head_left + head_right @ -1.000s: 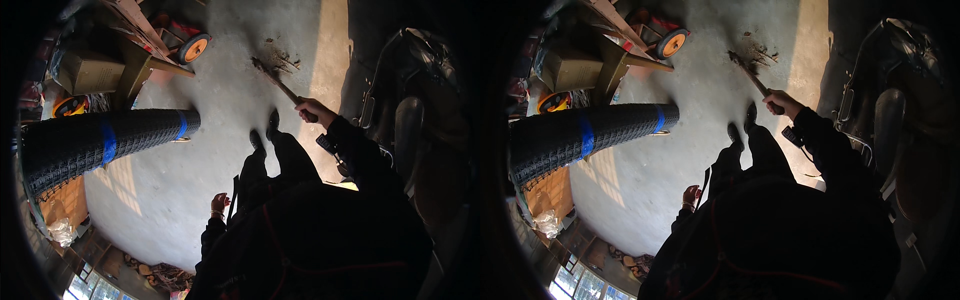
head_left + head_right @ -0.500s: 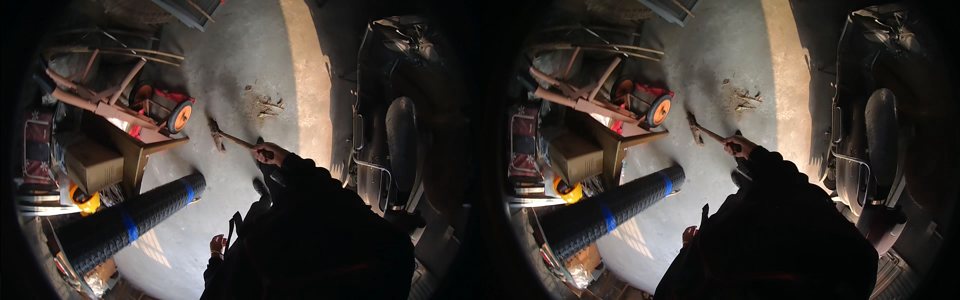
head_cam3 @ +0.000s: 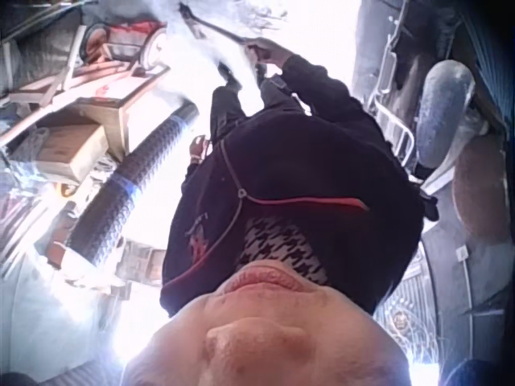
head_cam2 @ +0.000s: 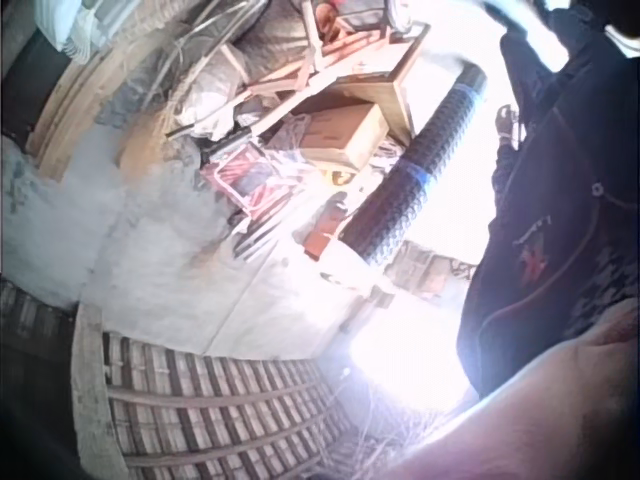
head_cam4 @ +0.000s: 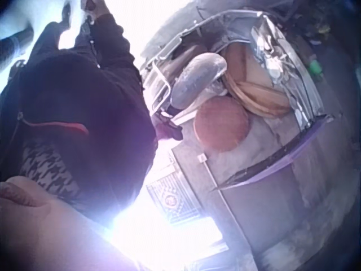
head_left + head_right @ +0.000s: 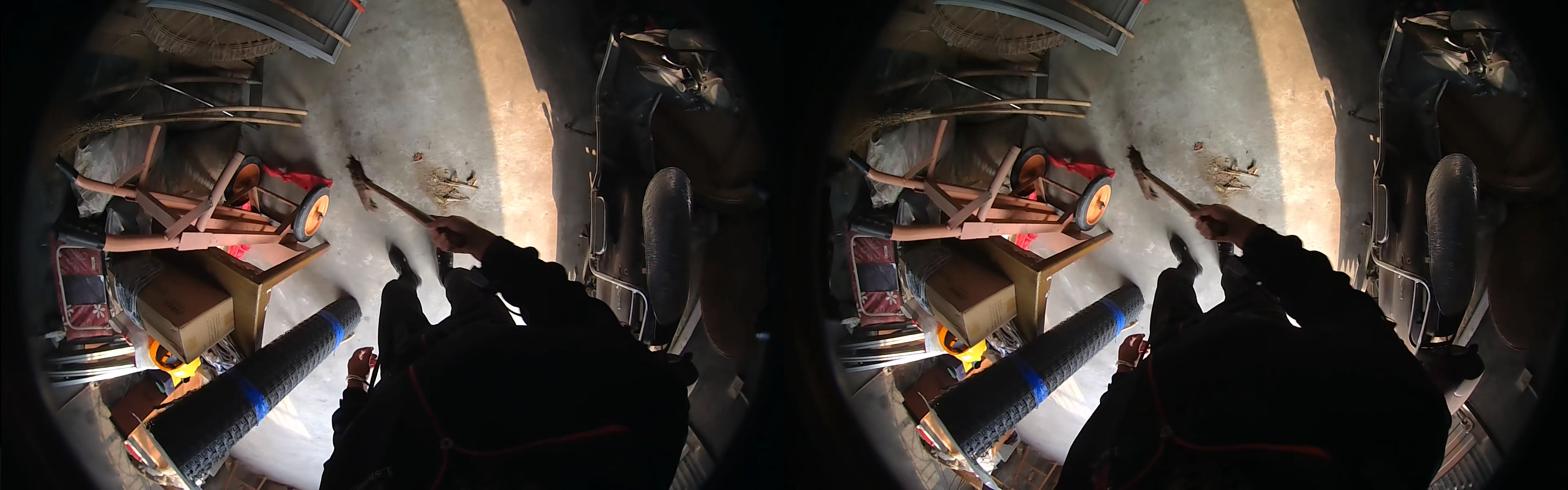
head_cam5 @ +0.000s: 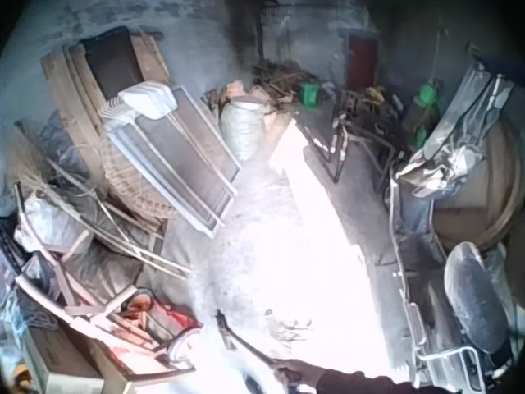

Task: The person sweeps debris on a concrete floor using a broom and collects it into a dustpan. They then walk through a courtyard and into a kitchen, where they plug in a rice cooker.

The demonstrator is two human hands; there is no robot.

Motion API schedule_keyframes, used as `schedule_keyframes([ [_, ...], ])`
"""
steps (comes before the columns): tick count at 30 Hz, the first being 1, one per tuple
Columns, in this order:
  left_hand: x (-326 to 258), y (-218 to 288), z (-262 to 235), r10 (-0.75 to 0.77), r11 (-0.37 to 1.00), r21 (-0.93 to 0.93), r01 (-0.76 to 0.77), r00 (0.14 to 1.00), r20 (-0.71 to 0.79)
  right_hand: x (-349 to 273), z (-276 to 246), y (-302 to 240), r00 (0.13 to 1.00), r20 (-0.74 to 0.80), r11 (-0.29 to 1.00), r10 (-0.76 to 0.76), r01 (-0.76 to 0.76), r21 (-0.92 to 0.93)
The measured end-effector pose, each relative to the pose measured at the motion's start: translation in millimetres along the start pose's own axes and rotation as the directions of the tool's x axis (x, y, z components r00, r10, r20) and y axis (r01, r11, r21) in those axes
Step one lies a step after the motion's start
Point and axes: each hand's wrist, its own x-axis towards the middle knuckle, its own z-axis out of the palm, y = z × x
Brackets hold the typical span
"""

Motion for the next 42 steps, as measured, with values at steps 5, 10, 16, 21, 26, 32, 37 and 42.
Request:
schedule_keyframes([
  [5,30.7,-9.6,-57.3,0.240,0.936,0.251,-0.246,0.969,0.056,113.7,38.5,-18.9,0.976,0.218,1.000,-0.010,0.009,0.004],
  [10,103.0,-45.7,-125.1,0.229,0.877,0.381,-0.294,0.951,0.206,109.0,18.3,-62.6,0.906,0.371,0.852,-0.203,-0.023,0.523],
  [16,204.9,14.5,-197.7,0.415,0.676,0.536,-0.506,0.862,0.290,27.4,-9.5,-66.6,0.963,-0.007,0.736,-0.270,0.211,0.644],
  [21,261.0,96.7,-221.8,-0.255,0.953,-0.119,0.279,0.949,0.184,34.8,60.0,-65.6,0.956,-0.077,0.844,-0.284,0.287,0.453],
  [26,300.0,142.3,-228.6,-0.206,0.968,-0.092,0.234,0.948,0.242,83.8,120.3,-101.7,0.916,-0.151,0.873,-0.372,0.400,0.280],
  [32,348.1,194.1,-221.9,-0.152,0.984,-0.043,0.173,0.940,0.305,164.5,132.7,-194.7,0.908,-0.040,0.901,-0.417,0.419,0.113],
  [37,405.3,269.7,-206.3,0.322,0.918,0.073,-0.390,0.841,0.435,110.8,81.2,-240.7,0.883,0.000,0.803,-0.469,0.426,0.418],
  [42,454.4,381.0,-173.3,0.256,0.823,0.373,-0.429,0.865,0.431,31.7,4.9,-220.5,0.885,-0.111,0.600,-0.453,0.394,0.697],
])
